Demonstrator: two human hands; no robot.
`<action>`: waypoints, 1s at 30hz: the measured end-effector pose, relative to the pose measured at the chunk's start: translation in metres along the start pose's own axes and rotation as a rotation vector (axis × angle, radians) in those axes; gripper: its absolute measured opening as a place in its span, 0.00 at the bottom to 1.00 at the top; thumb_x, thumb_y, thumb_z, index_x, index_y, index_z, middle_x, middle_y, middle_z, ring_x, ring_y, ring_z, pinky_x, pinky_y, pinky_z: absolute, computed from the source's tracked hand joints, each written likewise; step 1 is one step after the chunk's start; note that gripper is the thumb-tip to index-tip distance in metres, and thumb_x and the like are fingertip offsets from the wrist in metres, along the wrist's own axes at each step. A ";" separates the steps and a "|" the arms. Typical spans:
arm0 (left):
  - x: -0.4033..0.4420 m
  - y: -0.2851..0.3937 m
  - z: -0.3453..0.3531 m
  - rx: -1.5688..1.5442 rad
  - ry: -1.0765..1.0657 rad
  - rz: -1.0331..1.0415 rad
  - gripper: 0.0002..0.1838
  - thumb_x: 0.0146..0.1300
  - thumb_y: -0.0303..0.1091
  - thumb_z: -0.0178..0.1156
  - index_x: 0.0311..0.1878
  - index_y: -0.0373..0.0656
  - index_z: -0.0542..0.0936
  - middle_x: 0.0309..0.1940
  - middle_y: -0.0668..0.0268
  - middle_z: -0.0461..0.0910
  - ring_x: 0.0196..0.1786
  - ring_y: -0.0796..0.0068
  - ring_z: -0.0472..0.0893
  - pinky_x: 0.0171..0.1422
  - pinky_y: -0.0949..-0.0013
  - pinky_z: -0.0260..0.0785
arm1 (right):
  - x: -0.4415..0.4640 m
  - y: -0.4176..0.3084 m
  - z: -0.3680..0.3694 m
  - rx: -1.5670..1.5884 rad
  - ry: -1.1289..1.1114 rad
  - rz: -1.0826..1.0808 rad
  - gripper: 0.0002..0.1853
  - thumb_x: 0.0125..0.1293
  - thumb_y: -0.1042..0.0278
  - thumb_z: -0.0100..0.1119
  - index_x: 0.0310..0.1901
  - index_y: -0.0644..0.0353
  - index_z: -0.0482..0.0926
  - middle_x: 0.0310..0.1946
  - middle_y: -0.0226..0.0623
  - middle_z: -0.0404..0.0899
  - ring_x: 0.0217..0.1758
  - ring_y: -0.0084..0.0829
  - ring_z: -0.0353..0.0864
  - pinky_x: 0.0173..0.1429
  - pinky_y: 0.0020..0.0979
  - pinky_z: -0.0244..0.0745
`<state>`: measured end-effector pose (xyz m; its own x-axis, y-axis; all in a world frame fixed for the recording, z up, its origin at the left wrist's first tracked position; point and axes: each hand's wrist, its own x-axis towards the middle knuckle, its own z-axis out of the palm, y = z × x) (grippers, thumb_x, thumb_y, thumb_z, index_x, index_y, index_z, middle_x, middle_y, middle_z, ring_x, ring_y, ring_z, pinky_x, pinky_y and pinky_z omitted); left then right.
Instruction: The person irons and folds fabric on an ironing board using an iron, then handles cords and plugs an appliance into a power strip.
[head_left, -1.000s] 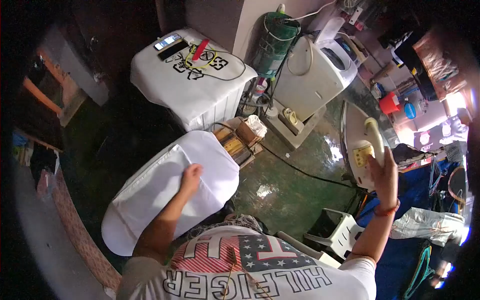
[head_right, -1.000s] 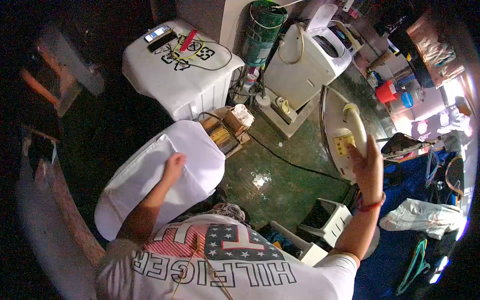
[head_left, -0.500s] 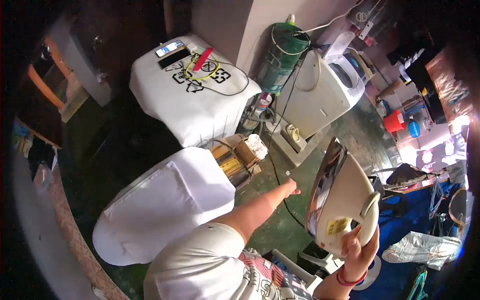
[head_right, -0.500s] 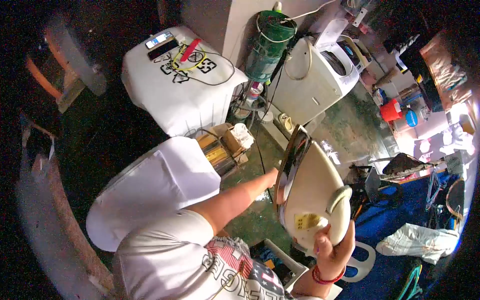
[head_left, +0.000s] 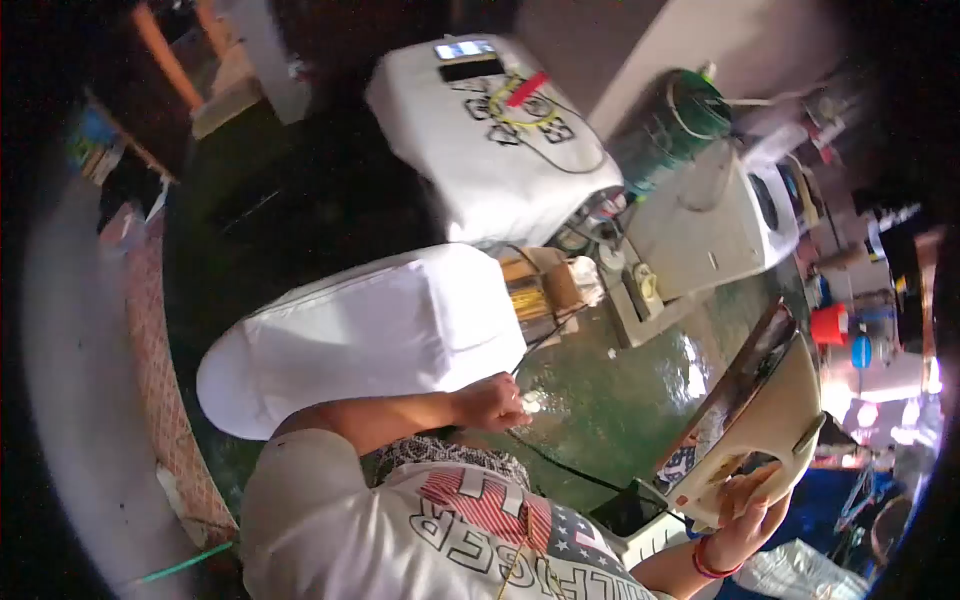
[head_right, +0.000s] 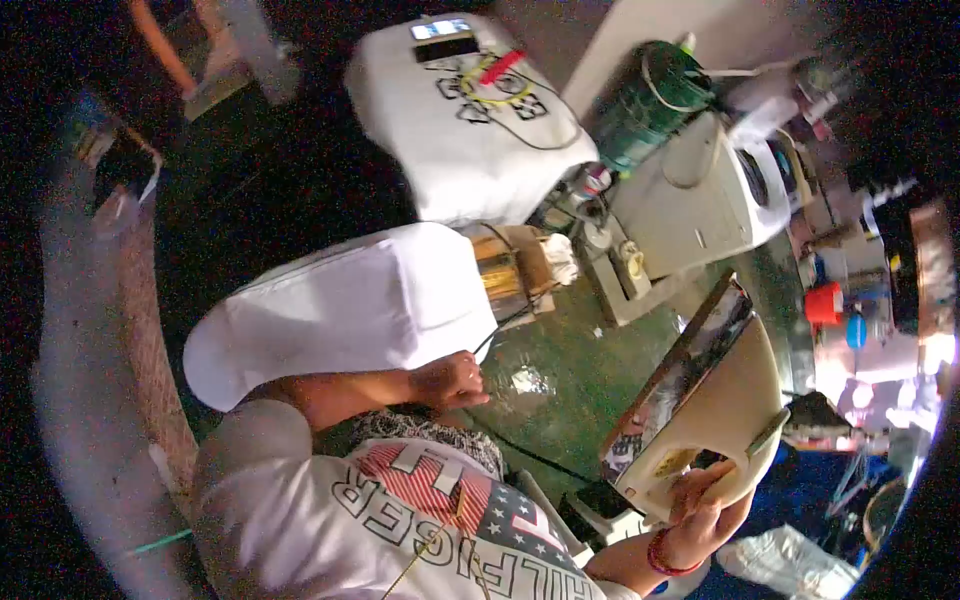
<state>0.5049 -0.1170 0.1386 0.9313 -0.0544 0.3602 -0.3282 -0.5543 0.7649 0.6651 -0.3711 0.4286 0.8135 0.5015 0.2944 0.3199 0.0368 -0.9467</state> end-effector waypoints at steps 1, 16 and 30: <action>-0.016 0.024 -0.020 -0.022 0.125 0.008 0.12 0.57 0.37 0.61 0.20 0.44 0.76 0.15 0.65 0.70 0.27 0.66 0.73 0.44 0.61 0.63 | 0.001 -0.002 0.008 0.003 -0.042 0.027 0.27 0.60 0.55 0.59 0.50 0.69 0.64 0.23 0.33 0.70 0.17 0.17 0.65 0.17 0.17 0.56; -0.232 0.015 0.030 -0.058 0.317 -0.163 0.11 0.60 0.36 0.57 0.38 0.38 0.76 0.43 0.55 0.74 0.47 0.57 0.74 0.54 0.58 0.65 | -0.065 0.160 0.351 -0.105 -0.957 0.304 0.13 0.64 0.67 0.54 0.46 0.64 0.69 0.29 0.33 0.75 0.31 0.21 0.71 0.29 0.24 0.67; -0.520 -0.015 -0.099 0.093 1.205 -1.216 0.12 0.59 0.34 0.55 0.39 0.34 0.78 0.31 0.57 0.80 0.36 0.63 0.79 0.43 0.64 0.70 | -0.167 0.211 0.564 -0.482 -1.055 0.043 0.25 0.60 0.47 0.53 0.42 0.67 0.69 0.27 0.53 0.78 0.33 0.50 0.80 0.33 0.41 0.72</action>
<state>0.0102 0.0013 -0.0070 -0.0306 0.9868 -0.1587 0.4743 0.1542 0.8668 0.3229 0.0404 0.1061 0.0916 0.9740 -0.2072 0.6384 -0.2171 -0.7385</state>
